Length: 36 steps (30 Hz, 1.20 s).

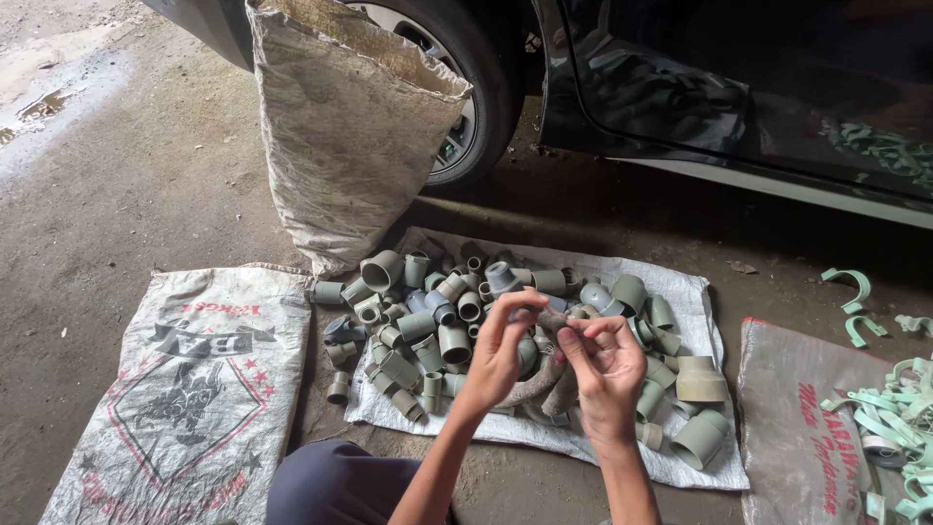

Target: The person sits on the ground and uses a cloth to wipe and clean small gray plastic pipe fittings. They pick up each fitting, rub it with the cloth, and place it aside on a sack.

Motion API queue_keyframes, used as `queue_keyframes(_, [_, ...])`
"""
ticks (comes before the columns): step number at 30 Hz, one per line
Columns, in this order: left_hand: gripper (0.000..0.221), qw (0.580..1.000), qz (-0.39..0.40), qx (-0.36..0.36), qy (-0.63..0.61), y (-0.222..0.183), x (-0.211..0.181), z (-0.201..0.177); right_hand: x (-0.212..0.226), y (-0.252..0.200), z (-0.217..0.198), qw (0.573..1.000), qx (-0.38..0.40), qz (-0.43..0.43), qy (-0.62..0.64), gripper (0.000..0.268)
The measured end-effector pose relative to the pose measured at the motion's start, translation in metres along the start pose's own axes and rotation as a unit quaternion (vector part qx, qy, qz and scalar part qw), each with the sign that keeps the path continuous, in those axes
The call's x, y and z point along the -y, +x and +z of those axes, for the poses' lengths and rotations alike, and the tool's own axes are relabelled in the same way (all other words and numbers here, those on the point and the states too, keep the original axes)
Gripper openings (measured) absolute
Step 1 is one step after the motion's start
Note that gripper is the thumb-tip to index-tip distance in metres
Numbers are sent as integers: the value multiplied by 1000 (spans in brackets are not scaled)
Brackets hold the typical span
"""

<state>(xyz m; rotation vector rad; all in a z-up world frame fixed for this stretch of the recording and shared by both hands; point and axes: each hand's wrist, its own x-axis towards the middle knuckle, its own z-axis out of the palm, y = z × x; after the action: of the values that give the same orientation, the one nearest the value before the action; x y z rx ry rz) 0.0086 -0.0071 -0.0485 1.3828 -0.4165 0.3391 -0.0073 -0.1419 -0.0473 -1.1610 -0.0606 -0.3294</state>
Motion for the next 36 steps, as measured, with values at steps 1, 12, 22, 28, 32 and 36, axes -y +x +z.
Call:
queue_keyframes(1, [25, 1000, 0, 1, -1, 2, -12, -5, -1, 3, -6, 1000, -1, -1, 0, 23])
queue_keyframes(12, [4, 947, 118, 57, 293, 9, -43, -21, 5, 10, -22, 992, 96, 68, 39, 18])
queue_keyframes(22, [12, 877, 203, 94, 426, 21, -81, -10, 11, -2, 2, 943, 143, -166, -251, 21])
queue_keyframes(28, [10, 815, 245, 12, 525, 42, -107, 2, -13, -8, -1, 906, 112, -219, -345, 23])
queue_keyframes(32, [17, 807, 256, 10, 531, 55, -120, 7, -13, -13, 3, 957, 147, -113, -223, 18])
queue_keyframes(36, [17, 843, 230, 6, 486, 67, -124, 4, 4, -15, 21, 972, 185, -90, -114, 28])
